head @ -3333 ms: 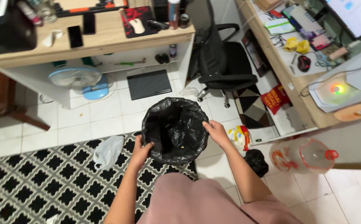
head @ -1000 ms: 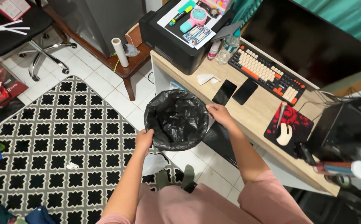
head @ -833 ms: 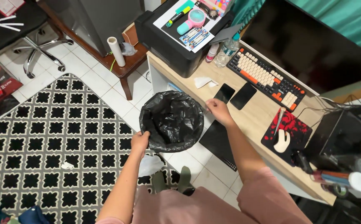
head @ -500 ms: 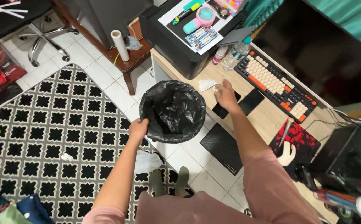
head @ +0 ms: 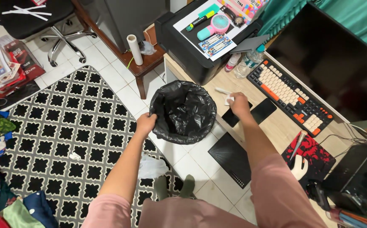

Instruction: Sorting through a cardboard box and a small trash bin to organize or discard items.

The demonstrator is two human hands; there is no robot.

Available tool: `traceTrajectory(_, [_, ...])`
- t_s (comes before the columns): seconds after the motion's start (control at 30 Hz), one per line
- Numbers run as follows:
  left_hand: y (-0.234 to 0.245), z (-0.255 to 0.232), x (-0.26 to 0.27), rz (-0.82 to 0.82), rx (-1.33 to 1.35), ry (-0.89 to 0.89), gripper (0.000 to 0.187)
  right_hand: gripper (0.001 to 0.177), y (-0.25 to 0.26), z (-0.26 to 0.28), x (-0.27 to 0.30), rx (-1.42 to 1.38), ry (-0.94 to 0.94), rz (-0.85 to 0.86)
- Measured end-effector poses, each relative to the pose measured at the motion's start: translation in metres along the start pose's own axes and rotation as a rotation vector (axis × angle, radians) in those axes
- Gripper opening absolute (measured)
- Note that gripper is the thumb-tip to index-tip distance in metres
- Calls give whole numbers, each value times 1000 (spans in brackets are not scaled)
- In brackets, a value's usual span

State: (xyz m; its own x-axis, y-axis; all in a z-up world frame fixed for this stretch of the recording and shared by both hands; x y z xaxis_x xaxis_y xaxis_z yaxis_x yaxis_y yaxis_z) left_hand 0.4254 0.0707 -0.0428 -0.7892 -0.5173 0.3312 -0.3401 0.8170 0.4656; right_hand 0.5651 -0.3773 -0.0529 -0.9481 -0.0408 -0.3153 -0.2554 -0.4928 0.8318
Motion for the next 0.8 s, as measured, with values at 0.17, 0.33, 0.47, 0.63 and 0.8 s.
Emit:
traceTrajectory(0.17, [0,-3,-6,18,54,-8,34,22,42,11,-20,-154,-132,-152])
traceTrajectory(0.33, [9,-10,-9,-7,72,-47,34,39,99,89,-43,-779,-77,-191])
traceTrajectory(0.47, [29,-24,-2,-30,43,-66,36,34,129,171,-45,-849,4,-92])
traceTrajectory(0.63, [47,-21,-12,-97,47,-129,36,26,133,257,-28,-610,271,-82])
traceTrajectory(0.8, [81,-20,-3,-156,91,-67,37,26,94,307,2,-437,664,166])
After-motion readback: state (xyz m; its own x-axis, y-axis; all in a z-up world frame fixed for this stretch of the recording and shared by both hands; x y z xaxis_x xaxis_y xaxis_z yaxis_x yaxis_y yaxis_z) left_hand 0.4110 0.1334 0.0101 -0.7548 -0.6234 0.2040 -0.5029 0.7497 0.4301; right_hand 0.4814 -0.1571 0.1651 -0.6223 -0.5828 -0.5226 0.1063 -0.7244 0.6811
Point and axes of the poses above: each hand's wrist, its own x-axis away from the middle knuckle, its own y-axis out of the back of the hand, z = x × y, the point moved 2 cm from there along -x, towards the middle knuckle, and after that the axes turned 12 degrees about -z, right-handed, at the moved point
